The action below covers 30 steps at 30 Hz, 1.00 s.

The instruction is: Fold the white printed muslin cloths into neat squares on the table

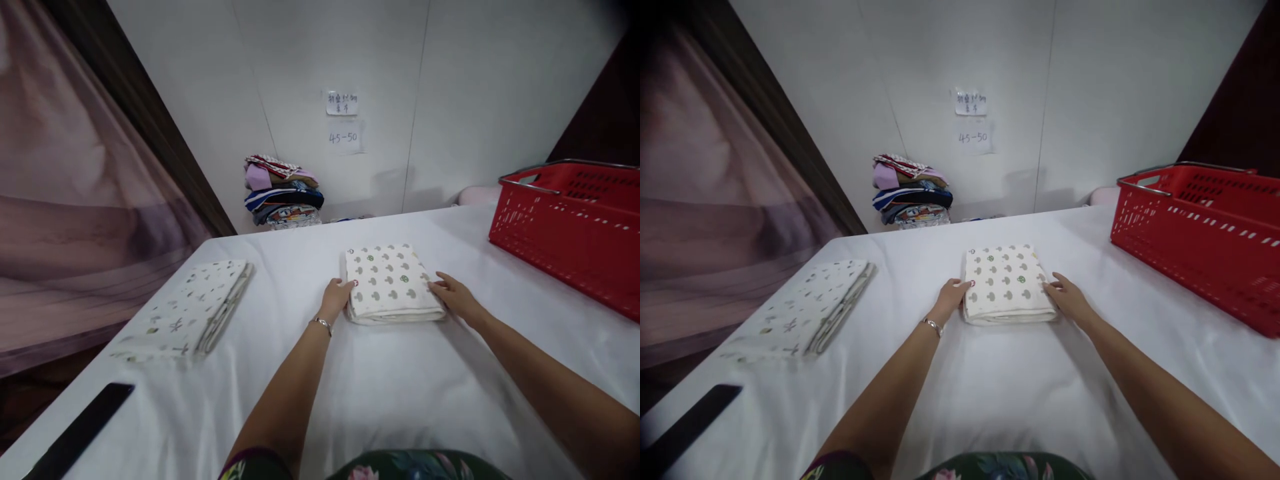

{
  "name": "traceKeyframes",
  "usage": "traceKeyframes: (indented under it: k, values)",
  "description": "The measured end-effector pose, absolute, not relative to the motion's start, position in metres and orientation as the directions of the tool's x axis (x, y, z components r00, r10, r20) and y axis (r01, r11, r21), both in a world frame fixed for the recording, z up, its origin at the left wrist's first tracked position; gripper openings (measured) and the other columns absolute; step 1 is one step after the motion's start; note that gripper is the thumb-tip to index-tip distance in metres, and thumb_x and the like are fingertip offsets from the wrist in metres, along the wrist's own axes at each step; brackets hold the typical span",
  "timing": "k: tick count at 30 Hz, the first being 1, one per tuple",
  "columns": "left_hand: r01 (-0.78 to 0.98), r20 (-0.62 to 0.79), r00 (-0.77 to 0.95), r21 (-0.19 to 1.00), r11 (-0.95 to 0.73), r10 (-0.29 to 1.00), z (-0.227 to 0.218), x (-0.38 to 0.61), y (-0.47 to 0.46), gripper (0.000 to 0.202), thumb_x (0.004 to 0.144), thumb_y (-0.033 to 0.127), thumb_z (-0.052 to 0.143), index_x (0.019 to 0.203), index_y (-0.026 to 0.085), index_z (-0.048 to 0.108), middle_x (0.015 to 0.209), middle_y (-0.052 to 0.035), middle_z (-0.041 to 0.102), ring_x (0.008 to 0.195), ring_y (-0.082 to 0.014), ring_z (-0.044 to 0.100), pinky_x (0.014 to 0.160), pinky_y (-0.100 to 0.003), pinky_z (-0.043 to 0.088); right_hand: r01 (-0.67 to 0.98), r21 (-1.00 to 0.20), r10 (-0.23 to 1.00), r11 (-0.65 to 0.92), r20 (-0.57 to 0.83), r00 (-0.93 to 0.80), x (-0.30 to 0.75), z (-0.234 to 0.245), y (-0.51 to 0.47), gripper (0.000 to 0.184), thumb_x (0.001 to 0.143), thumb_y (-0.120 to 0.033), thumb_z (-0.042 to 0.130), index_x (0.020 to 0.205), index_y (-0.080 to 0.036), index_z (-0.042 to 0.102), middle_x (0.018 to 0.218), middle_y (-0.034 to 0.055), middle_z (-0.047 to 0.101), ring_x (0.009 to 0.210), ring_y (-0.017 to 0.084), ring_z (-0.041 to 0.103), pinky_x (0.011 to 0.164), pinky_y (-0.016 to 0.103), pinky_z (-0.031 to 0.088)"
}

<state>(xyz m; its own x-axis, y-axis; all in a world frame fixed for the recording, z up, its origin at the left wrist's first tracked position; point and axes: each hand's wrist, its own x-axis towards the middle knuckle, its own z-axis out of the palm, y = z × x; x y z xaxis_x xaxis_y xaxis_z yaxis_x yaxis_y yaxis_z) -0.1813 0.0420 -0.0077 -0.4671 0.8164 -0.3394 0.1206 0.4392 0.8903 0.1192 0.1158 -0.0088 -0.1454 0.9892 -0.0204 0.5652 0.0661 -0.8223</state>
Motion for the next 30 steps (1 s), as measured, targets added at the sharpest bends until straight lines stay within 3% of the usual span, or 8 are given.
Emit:
traceKeyframes:
  k: [3,5,7,9,12,16,24,30]
  values:
    - [0.305,-0.21,-0.486,0.869,0.39,0.849,-0.002,-0.175,0.025,0.064,0.073,0.043,0.064,0.127,0.016,0.042,0.114,-0.0121,0.06,0.091,-0.021,0.059,0.075,-0.028,0.045,0.566,-0.766,0.953,0.303,0.252,-0.169,0.131,-0.014,0.098,0.05,0.078,-0.055,0.052,0.11,-0.018,0.06,0.104,0.0092,0.062,0.084,0.021,0.059,0.072,0.034,0.049]
    - [0.522,0.003,-0.472,0.807,0.277,0.882,0.003,-0.167,0.011,0.054,0.079,0.038,0.059,0.127,0.018,0.043,0.122,-0.0112,0.054,0.1,-0.0216,0.055,0.081,-0.03,0.042,0.556,-0.71,0.902,0.432,0.359,-0.241,0.136,-0.014,0.085,0.039,0.082,-0.051,0.05,0.101,-0.02,0.063,0.102,0.0082,0.061,0.085,0.02,0.058,0.067,0.032,0.049]
    - [0.727,0.233,-0.34,0.68,0.097,0.911,0.009,-0.155,-0.001,0.039,0.083,0.031,0.054,0.12,0.021,0.051,0.122,-0.0083,0.053,0.106,-0.0216,0.051,0.088,-0.033,0.039,0.572,-0.628,0.849,0.528,0.405,-0.339,0.138,-0.01,0.075,0.032,0.086,-0.046,0.046,0.1,-0.023,0.064,0.104,0.008,0.06,0.092,0.022,0.057,0.067,0.032,0.05]
    - [0.845,0.35,-0.122,0.527,-0.087,0.929,0.013,-0.143,-0.009,0.025,0.085,0.026,0.052,0.109,0.023,0.058,0.112,-0.0057,0.058,0.106,-0.021,0.049,0.091,-0.036,0.035,0.591,-0.518,0.786,0.618,0.423,-0.451,0.137,-0.004,0.07,0.029,0.087,-0.041,0.044,0.101,-0.026,0.065,0.107,0.0078,0.061,0.098,0.024,0.055,0.073,0.037,0.05]
    - [0.895,0.328,0.097,0.384,-0.226,0.94,0.014,-0.127,-0.01,0.016,0.085,0.026,0.054,0.098,0.024,0.063,0.098,-0.0038,0.061,0.097,-0.0198,0.049,0.088,-0.036,0.035,0.588,-0.343,0.68,0.732,0.417,-0.604,0.13,0.003,0.072,0.029,0.089,-0.033,0.042,0.1,-0.026,0.067,0.103,0.0078,0.063,0.097,0.025,0.055,0.081,0.043,0.047]
    - [0.914,0.252,0.212,0.291,-0.283,0.944,0.013,-0.122,-0.003,0.012,0.086,0.027,0.054,0.085,0.022,0.064,0.089,-0.0028,0.059,0.088,-0.0183,0.049,0.08,-0.034,0.035,0.588,-0.205,0.621,0.782,0.331,-0.711,0.126,0.007,0.079,0.029,0.088,-0.029,0.043,0.1,-0.025,0.068,0.102,0.0078,0.064,0.093,0.026,0.054,0.078,0.043,0.047]
    - [0.908,0.236,0.242,0.286,-0.305,0.941,0.013,-0.128,0.002,0.019,0.089,0.027,0.049,0.08,0.021,0.065,0.086,-0.0022,0.058,0.084,-0.0164,0.049,0.077,-0.031,0.035,0.584,-0.346,0.679,0.734,0.39,-0.622,0.125,-0.001,0.082,0.031,0.09,-0.03,0.038,0.096,-0.025,0.068,0.097,0.0073,0.064,0.091,0.023,0.055,0.076,0.039,0.048]
    - [0.903,0.316,0.283,0.231,-0.363,0.906,0.008,-0.126,-0.007,0.027,0.093,0.02,0.037,0.082,0.02,0.062,0.084,-0.0031,0.058,0.082,-0.0155,0.047,0.077,-0.031,0.035,0.577,-0.26,0.626,0.774,0.452,-0.636,0.137,-0.005,0.072,0.029,0.089,-0.029,0.041,0.098,-0.024,0.068,0.094,0.0078,0.065,0.088,0.025,0.056,0.074,0.039,0.044]
